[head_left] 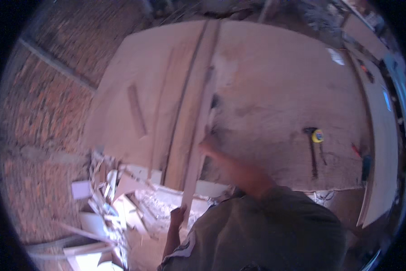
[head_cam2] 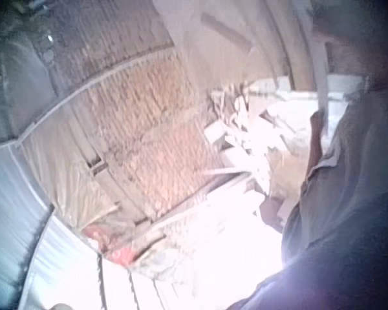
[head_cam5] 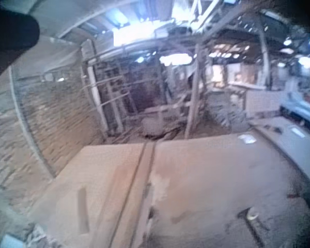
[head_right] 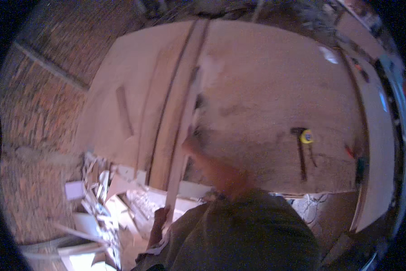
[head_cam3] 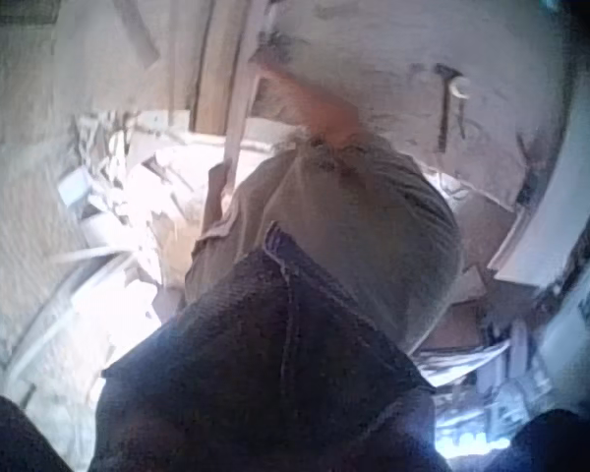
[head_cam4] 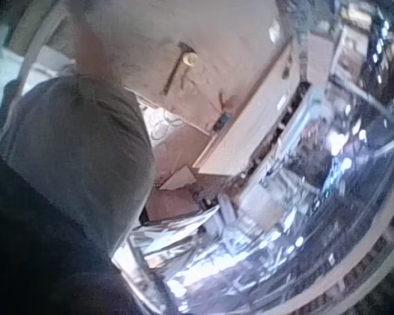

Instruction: The person cuts several thin strips of wood using a table saw, then moves across the workshop and handles more wood pieces.

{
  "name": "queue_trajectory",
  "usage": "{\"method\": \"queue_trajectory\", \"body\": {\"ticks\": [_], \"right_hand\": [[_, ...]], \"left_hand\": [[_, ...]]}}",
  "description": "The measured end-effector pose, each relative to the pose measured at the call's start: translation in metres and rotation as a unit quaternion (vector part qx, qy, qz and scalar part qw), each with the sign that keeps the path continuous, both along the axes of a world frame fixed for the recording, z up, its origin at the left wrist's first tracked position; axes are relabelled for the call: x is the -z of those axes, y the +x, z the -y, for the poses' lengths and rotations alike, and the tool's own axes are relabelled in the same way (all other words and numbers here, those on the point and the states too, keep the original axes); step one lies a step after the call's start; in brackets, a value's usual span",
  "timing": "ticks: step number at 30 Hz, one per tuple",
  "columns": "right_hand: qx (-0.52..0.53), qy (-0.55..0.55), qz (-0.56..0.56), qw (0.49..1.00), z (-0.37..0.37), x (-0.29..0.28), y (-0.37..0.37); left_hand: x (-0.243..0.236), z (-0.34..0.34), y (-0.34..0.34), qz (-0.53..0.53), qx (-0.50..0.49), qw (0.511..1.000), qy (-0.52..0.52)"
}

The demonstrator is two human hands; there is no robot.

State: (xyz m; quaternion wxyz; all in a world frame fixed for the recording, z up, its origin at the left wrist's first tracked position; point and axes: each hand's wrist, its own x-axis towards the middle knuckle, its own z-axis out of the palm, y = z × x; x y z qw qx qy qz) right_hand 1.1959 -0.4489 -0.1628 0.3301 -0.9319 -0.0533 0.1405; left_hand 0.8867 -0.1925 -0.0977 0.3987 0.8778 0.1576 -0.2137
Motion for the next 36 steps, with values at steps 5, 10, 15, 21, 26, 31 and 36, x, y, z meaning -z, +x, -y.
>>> {"method": "queue_trajectory", "body": {"ticks": [5,10,15,21,26,31,36], "right_hand": [[0.095,0.029,-0.057,0.993,-0.033,-0.039,-0.029],[0.065,0.122,-0.054,0.989,-0.036,-0.038,-0.119],[0.035,0.102,-0.041,0.993,-0.057,-0.013,-0.122],[-0.026,0.032,0.157,0.987,-0.047,-0.02,-0.131],[0.005,0.047,-0.004,0.999,-0.041,-0.07,-0.126],[-0.014,0.043,-0.028,0.999,-0.037,-0.074,-0.126],[-0.007,0.038,-0.041,0.998,-0.035,-0.07,-0.121]], "left_hand": [[0.044,-0.021,-0.01,0.034,0.039,0.991,0.12],[-0.002,0.01,0.001,0.008,-0.048,0.999,0.012],[-0.007,0.011,-0.029,0.034,-0.138,0.989,0.041],[-0.009,0.0,-0.121,0.16,-0.288,0.926,0.182],[-0.046,0.037,-0.108,-0.055,-0.376,0.925,-0.015],[-0.04,0.053,-0.095,-0.028,-0.338,0.941,-0.017],[-0.048,0.056,-0.084,-0.043,-0.27,0.958,0.086]]}}
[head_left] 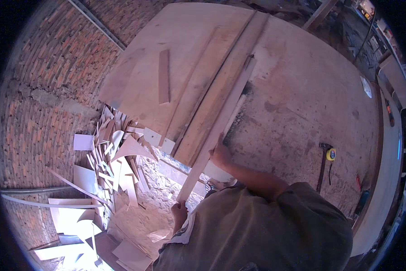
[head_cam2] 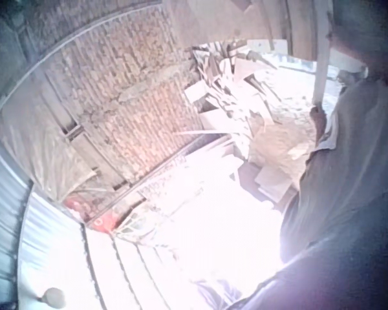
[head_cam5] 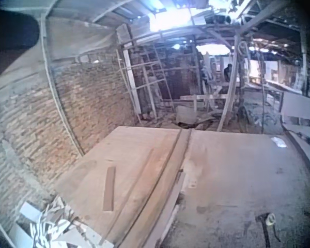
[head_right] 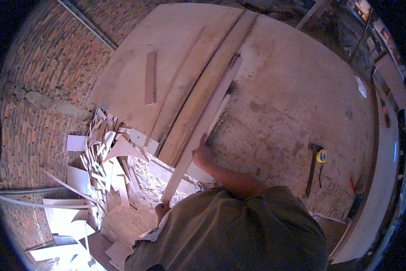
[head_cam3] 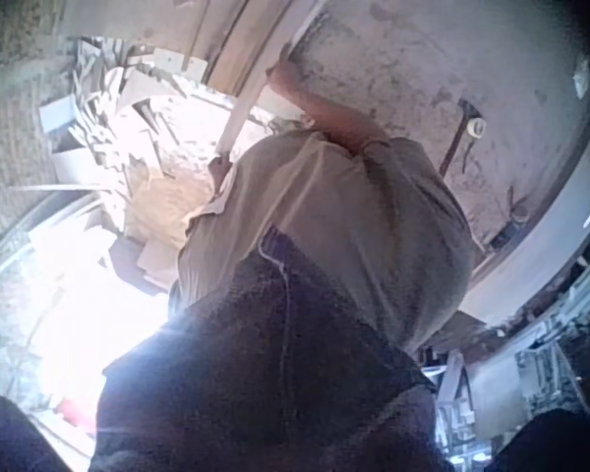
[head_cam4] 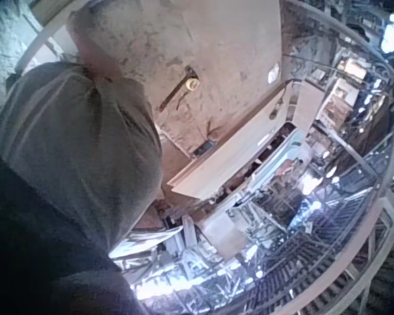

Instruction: The person cuts several thin strips of wood using a table saw, then moves across the workshop and handles more wood pieces.

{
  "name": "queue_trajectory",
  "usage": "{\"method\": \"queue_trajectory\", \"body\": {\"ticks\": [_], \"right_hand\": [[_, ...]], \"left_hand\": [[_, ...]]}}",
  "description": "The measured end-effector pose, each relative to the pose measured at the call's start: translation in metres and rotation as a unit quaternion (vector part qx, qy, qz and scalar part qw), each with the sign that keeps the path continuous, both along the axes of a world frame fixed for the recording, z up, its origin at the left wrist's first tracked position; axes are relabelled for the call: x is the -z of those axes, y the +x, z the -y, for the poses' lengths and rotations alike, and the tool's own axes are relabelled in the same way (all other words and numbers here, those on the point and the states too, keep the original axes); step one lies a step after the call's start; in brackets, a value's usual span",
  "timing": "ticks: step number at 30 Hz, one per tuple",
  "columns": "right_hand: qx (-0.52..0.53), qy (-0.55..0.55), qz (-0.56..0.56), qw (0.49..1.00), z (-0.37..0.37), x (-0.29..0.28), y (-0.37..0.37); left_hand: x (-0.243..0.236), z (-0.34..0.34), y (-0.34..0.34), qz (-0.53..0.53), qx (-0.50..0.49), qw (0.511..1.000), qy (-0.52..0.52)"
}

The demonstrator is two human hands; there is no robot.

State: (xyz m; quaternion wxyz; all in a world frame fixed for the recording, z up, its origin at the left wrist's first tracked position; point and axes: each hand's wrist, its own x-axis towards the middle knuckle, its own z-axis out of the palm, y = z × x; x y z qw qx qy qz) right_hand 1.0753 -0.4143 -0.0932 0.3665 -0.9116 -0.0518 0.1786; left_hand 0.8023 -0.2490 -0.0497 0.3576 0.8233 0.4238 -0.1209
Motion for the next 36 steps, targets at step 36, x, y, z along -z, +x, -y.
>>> {"method": "queue_trajectory", "body": {"ticks": [36], "right_hand": [[-0.001,-0.056,0.128,0.99,0.028,0.024,0.074]], "left_hand": [[0.043,0.03,0.095,0.073,-0.031,0.996,-0.048]]}}
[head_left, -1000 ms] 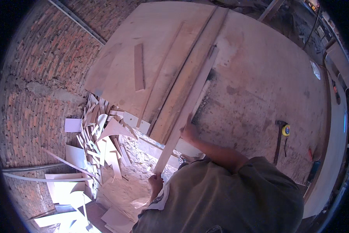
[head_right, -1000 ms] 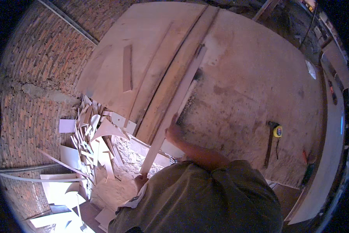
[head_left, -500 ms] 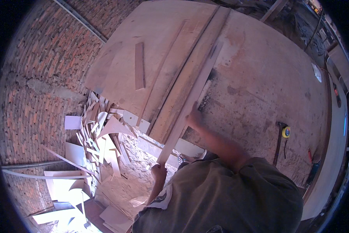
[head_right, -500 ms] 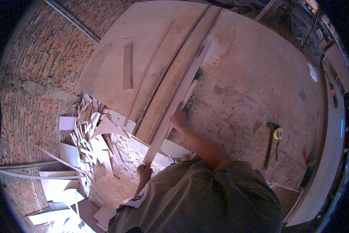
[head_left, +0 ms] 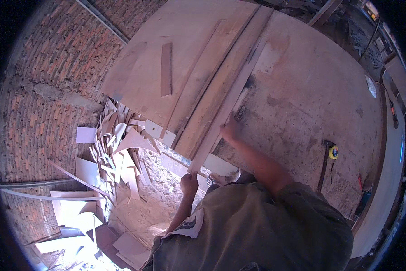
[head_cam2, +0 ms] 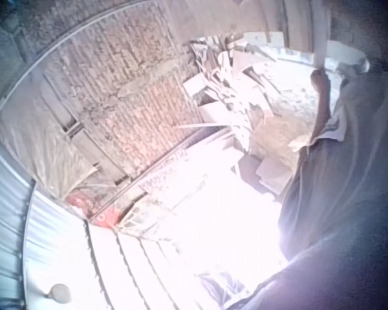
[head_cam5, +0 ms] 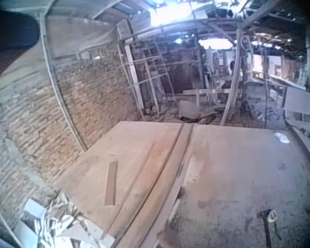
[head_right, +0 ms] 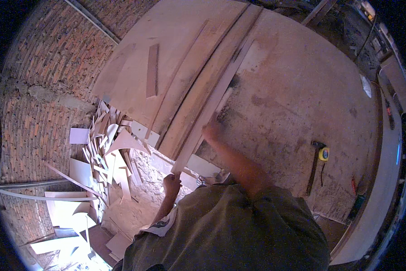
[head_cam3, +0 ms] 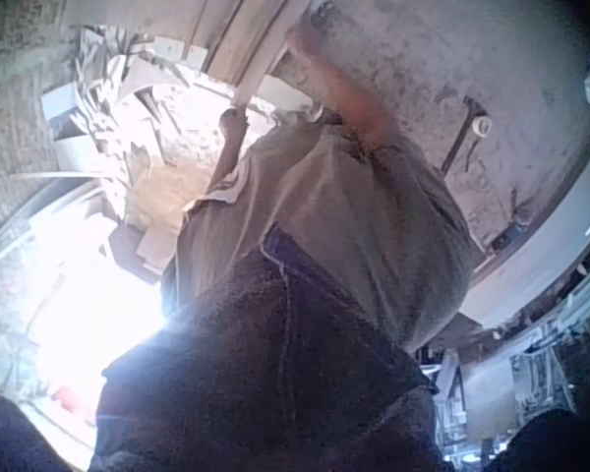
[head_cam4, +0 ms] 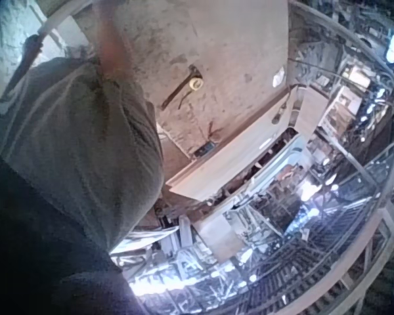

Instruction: The person cuts several thin strips of wood using a table saw, then moves across the workshop and handles more wood pieces.

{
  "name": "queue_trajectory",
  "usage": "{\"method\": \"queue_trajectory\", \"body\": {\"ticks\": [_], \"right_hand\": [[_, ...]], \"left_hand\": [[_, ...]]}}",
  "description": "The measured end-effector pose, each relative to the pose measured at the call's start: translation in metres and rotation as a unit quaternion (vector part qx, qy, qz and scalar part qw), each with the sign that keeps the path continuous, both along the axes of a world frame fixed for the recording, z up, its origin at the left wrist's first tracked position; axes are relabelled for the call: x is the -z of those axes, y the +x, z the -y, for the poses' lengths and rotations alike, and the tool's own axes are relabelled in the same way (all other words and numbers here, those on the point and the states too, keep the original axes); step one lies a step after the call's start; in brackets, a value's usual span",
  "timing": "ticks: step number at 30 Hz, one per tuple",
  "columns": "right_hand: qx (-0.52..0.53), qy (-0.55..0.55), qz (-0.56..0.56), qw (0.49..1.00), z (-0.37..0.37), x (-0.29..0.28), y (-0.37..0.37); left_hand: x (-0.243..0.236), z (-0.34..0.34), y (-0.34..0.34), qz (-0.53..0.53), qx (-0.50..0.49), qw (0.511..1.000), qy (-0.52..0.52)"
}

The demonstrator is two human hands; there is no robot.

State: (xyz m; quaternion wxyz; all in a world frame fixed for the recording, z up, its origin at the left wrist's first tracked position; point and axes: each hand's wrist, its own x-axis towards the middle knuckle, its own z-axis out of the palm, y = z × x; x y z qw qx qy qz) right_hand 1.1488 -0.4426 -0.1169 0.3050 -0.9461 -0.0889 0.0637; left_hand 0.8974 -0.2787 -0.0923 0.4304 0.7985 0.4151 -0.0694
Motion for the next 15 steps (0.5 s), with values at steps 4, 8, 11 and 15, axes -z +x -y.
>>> {"method": "queue_trajectory", "body": {"ticks": [4,8,11,15], "right_hand": [[0.03,0.084,-0.106,0.99,-0.018,-0.036,-0.056],[0.024,0.046,-0.022,0.998,-0.027,-0.032,-0.074],[0.0,0.057,-0.13,0.99,-0.024,-0.034,-0.066],[0.019,0.07,-0.116,0.991,-0.023,-0.024,-0.051]], "left_hand": [[0.006,-0.003,-0.004,-0.045,0.046,0.99,0.127],[0.004,-0.003,0.0,-0.049,0.049,0.991,0.113],[-0.014,0.003,0.013,-0.068,0.026,0.996,0.041],[-0.015,0.008,0.031,-0.059,0.021,0.998,0.012]]}}
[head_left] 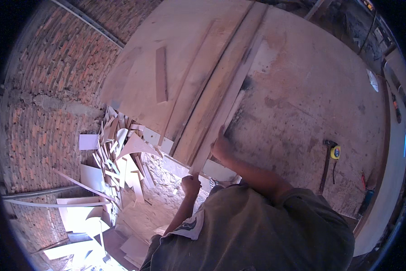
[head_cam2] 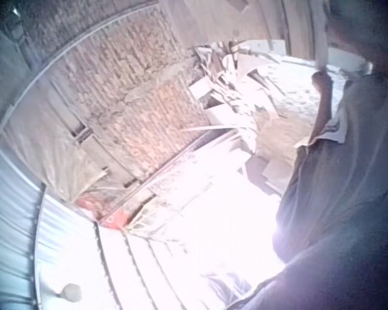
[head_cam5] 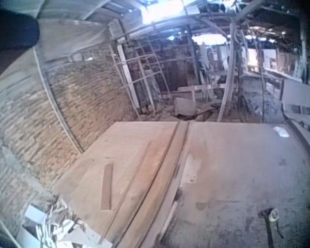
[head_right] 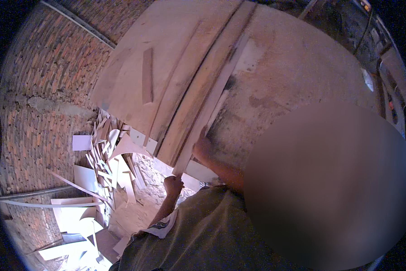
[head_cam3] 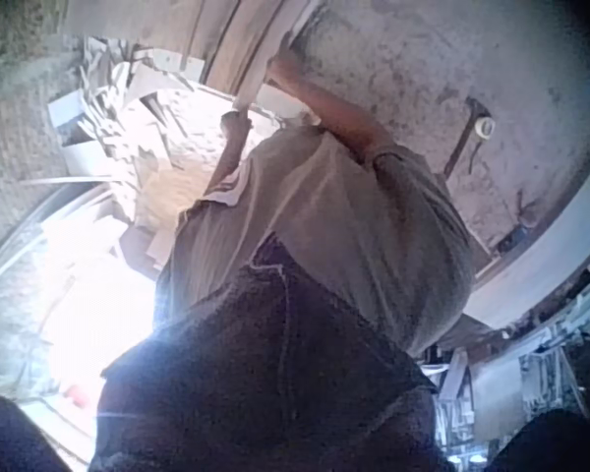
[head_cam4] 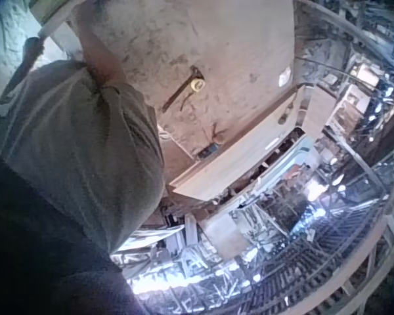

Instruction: The person cuts several thin strips of wood using a table saw, then moves across the workshop and handles more wood pieces.

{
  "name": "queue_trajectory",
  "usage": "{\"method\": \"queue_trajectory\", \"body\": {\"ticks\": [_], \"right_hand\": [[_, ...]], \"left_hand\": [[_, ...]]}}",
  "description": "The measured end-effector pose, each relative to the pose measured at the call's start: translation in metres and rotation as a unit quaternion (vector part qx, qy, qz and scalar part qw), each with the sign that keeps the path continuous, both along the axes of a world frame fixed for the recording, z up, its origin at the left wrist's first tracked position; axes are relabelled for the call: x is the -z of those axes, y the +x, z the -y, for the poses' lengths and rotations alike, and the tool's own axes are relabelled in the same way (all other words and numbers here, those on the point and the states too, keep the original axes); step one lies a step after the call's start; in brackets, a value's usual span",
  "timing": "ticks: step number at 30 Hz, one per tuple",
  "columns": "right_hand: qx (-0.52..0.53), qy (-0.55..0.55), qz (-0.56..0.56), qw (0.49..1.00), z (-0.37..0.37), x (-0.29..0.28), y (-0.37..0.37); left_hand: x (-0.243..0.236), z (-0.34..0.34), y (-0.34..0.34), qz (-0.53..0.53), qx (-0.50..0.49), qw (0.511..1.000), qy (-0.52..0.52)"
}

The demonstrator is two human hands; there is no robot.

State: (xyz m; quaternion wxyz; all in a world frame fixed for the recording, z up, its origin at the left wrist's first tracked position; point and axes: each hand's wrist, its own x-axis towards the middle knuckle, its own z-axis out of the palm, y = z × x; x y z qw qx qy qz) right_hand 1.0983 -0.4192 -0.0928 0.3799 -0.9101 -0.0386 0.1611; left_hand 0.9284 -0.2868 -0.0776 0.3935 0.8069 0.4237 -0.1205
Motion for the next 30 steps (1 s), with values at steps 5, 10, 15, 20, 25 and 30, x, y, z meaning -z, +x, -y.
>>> {"method": "queue_trajectory", "body": {"ticks": [5,10,15,20,25,30], "right_hand": [[0.007,0.009,0.053,0.999,0.005,0.014,0.022],[-0.023,0.037,0.001,0.999,0.022,-0.004,0.051],[-0.017,-0.001,0.105,0.994,0.029,-0.002,0.075],[0.043,-0.03,-0.023,0.998,0.037,-0.004,0.1],[0.011,0.048,0.125,0.991,0.042,0.026,0.07],[-0.129,-0.064,0.153,0.978,0.038,-0.019,-0.017]], "left_hand": [[0.0,0.011,0.024,0.016,-0.004,1.0,-0.014],[-0.009,0.026,0.055,-0.004,0.034,0.998,0.046],[0.015,0.029,0.075,0.003,-0.04,0.999,-0.005],[-0.013,0.048,0.11,-0.053,0.119,0.985,0.114],[-0.002,0.04,0.111,-0.006,0.075,0.995,0.063],[-0.001,0.019,0.101,0.063,0.124,0.99,-0.022]]}}
